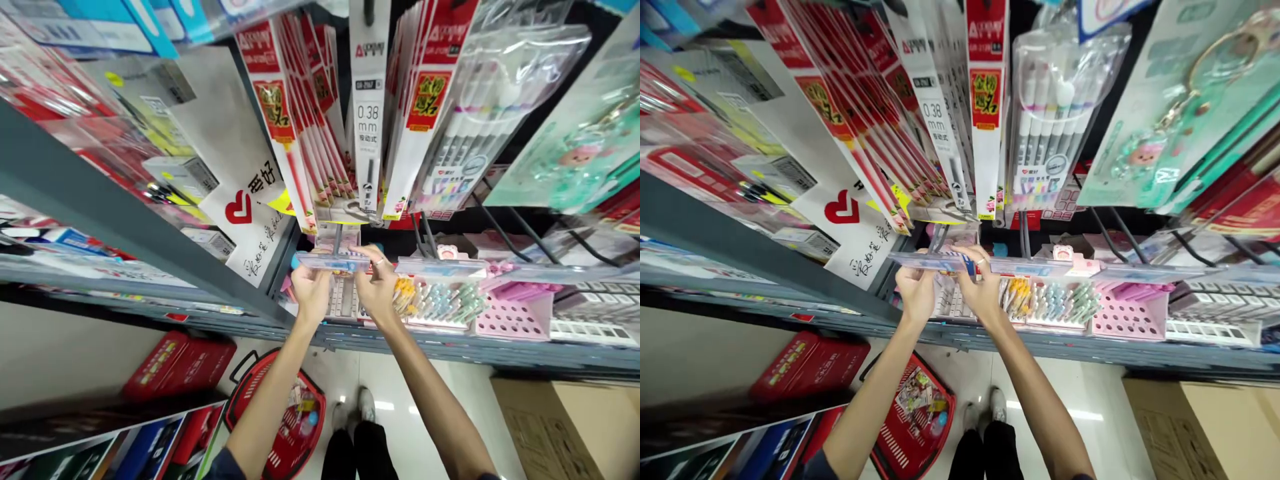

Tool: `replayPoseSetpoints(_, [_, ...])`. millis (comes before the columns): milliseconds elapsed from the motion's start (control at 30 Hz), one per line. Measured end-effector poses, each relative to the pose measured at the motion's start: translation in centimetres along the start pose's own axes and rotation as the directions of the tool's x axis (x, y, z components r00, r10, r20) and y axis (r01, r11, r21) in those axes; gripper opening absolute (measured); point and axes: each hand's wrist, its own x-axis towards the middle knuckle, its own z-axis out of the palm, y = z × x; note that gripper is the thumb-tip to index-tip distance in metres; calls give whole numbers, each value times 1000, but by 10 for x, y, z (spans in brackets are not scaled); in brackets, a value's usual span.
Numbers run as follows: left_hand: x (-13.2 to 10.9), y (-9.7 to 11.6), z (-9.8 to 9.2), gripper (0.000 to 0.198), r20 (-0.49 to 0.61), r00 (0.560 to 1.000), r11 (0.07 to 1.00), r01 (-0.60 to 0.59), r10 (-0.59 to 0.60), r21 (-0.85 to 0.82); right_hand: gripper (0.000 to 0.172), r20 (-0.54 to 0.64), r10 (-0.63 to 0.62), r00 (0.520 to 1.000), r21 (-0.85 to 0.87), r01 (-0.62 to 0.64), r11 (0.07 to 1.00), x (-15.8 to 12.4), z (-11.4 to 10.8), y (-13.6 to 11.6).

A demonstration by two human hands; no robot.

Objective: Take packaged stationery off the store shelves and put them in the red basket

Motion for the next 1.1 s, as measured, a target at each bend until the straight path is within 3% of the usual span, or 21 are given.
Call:
replayPoseSetpoints(200, [-9, 1, -8, 37, -61, 996, 998, 63, -64, -15, 11, 61, -76, 995, -44, 79, 996, 3, 0, -9])
replayPoseSetpoints(367, [-4, 5, -1, 35, -100, 995, 999, 19, -14, 48, 16, 0, -65, 998, -5, 65, 998, 11, 7, -13])
replayPoseSetpoints(700, [0, 5, -2, 25, -36, 999, 1000, -11, 12, 22, 6, 55, -71, 996, -33, 72, 997, 18, 7, -10])
replayPoseSetpoints(933, [1, 1, -3, 26, -45, 999, 996, 31, -28, 83, 26, 128, -174, 976, -92, 186, 978, 19, 4, -9])
replayPoseSetpoints(1033, [4, 5, 3, 25, -32, 999, 994, 28, -24, 102, 20, 105, -136, 985, -81, 145, 986, 22, 4, -6])
replayPoseSetpoints(1100, [8, 11, 8, 24, -35, 999, 988, 20, -15, 154, 12, 82, -45, 996, -83, 52, 995, 25, 3, -4])
